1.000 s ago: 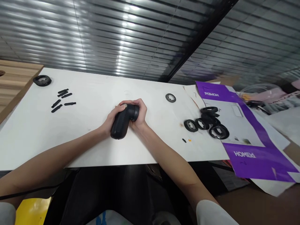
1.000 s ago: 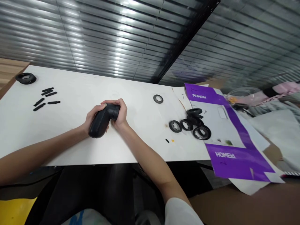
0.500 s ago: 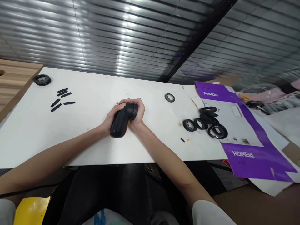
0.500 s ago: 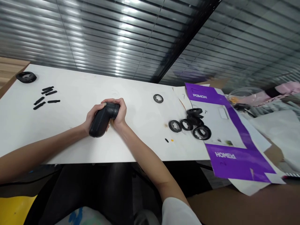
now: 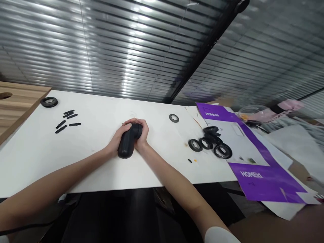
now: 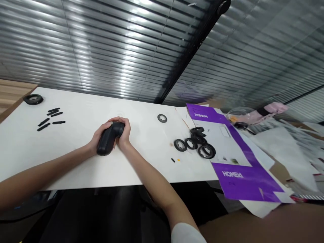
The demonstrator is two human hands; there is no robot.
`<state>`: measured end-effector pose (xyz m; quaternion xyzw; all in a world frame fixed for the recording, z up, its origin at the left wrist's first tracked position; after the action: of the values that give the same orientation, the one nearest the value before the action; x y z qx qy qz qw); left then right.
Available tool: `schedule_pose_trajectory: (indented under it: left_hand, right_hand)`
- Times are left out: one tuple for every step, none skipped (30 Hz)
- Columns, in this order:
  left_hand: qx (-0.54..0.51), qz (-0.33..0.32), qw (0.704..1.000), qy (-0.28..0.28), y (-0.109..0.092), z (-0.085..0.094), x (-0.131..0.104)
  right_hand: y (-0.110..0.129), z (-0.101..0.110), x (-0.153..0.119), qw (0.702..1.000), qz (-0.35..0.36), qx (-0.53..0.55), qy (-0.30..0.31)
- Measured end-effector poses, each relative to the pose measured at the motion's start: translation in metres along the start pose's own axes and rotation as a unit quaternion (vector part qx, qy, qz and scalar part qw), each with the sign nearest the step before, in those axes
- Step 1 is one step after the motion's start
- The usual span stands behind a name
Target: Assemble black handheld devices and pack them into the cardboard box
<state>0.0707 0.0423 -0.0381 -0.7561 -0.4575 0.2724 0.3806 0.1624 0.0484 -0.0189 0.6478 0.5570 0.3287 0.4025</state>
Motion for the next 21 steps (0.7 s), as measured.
schedule_pose_trajectory:
  left_hand:
    - [0.000,-0.007,1.000,0.003,-0.002,-0.002,-0.003]
    - [-0.001,-0.011,1.000,0.007,-0.005,-0.004,-0.005]
    - [-0.004,-0.013,1.000,0.013,-0.007,-0.006,-0.008]
    - [-0.006,-0.012,1.000,0.018,-0.008,-0.007,-0.009]
    - [-0.010,-0.010,1.000,0.020,-0.009,-0.008,-0.010]
    - [-0.014,-0.007,1.000,0.019,-0.010,-0.009,-0.010]
    - [-0.019,-0.002,1.000,0.016,-0.011,-0.009,-0.010]
    - [-0.023,0.005,1.000,0.013,-0.011,-0.009,-0.009]
    - [-0.026,0.015,0.999,0.012,-0.010,-0.010,-0.008]
    - [-0.028,0.030,0.999,0.016,-0.009,-0.010,-0.007]
    - [-0.028,0.047,0.998,0.024,-0.007,-0.011,-0.006]
    - [-0.027,0.062,0.997,0.036,-0.005,-0.012,-0.005]
    - [-0.026,0.072,0.996,0.048,-0.004,-0.012,-0.004]
    - [-0.024,0.073,0.995,0.058,-0.004,-0.011,-0.002]
    - [-0.021,0.067,0.995,0.067,-0.005,-0.010,-0.001]
    - [-0.015,0.051,0.996,0.073,-0.008,-0.007,0.001]
    - [-0.005,0.028,0.997,0.077,-0.011,-0.005,0.003]
    - [0.010,0.001,0.997,0.078,-0.015,-0.002,0.005]
    - [0.029,-0.027,0.996,0.076,-0.019,0.001,0.007]
    - [0.050,-0.053,0.995,0.069,-0.022,0.004,0.007]
    - [0.071,-0.077,0.993,0.057,-0.026,0.006,0.008]
  right_hand:
    - [0.001,-0.001,-0.002,1.000,0.000,0.004,0.007]
    - [0.002,-0.001,-0.004,1.000,0.003,0.005,0.012]
    - [0.004,-0.002,-0.006,1.000,0.008,0.006,0.013]
    - [0.005,-0.002,-0.008,1.000,0.012,0.007,0.010]
    - [0.005,-0.002,-0.009,1.000,0.014,0.009,0.004]
    - [0.005,-0.001,-0.009,1.000,0.014,0.010,-0.006]
    - [0.004,-0.001,-0.009,1.000,0.012,0.010,-0.016]
    - [0.004,0.000,-0.008,1.000,0.009,0.010,-0.024]
    - [0.005,0.000,-0.007,0.999,0.008,0.008,-0.030]
    - [0.006,0.000,-0.006,0.999,0.011,0.003,-0.030]
    - [0.009,-0.001,-0.004,1.000,0.016,-0.006,-0.024]
    - [0.012,-0.001,-0.003,0.999,0.023,-0.018,-0.013]
    - [0.015,-0.001,-0.001,0.999,0.029,-0.033,-0.002]
    - [0.018,0.000,0.000,0.998,0.032,-0.049,0.009]
    - [0.020,0.002,0.002,0.997,0.033,-0.065,0.016]
    - [0.022,0.004,0.004,0.996,0.036,-0.081,0.018]
    - [0.024,0.007,0.006,0.994,0.047,-0.097,0.013]
    - [0.026,0.011,0.008,0.991,0.066,-0.112,0.003]
    - [0.029,0.014,0.010,0.988,0.089,-0.129,-0.009]
    - [0.030,0.016,0.011,0.983,0.111,-0.145,-0.018]
    - [0.031,0.018,0.012,0.979,0.125,-0.162,-0.023]
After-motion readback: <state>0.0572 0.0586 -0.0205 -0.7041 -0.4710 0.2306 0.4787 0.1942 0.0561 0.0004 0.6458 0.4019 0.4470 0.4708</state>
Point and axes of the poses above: each hand's wrist, its own x-axis towards the middle knuckle, its own z-axis out of the back of the hand, y = z × x, the point moved 6 cm from there along x, towards the middle knuckle, and after that the axes turned 6 degrees about -x, right-handed, at the moved point
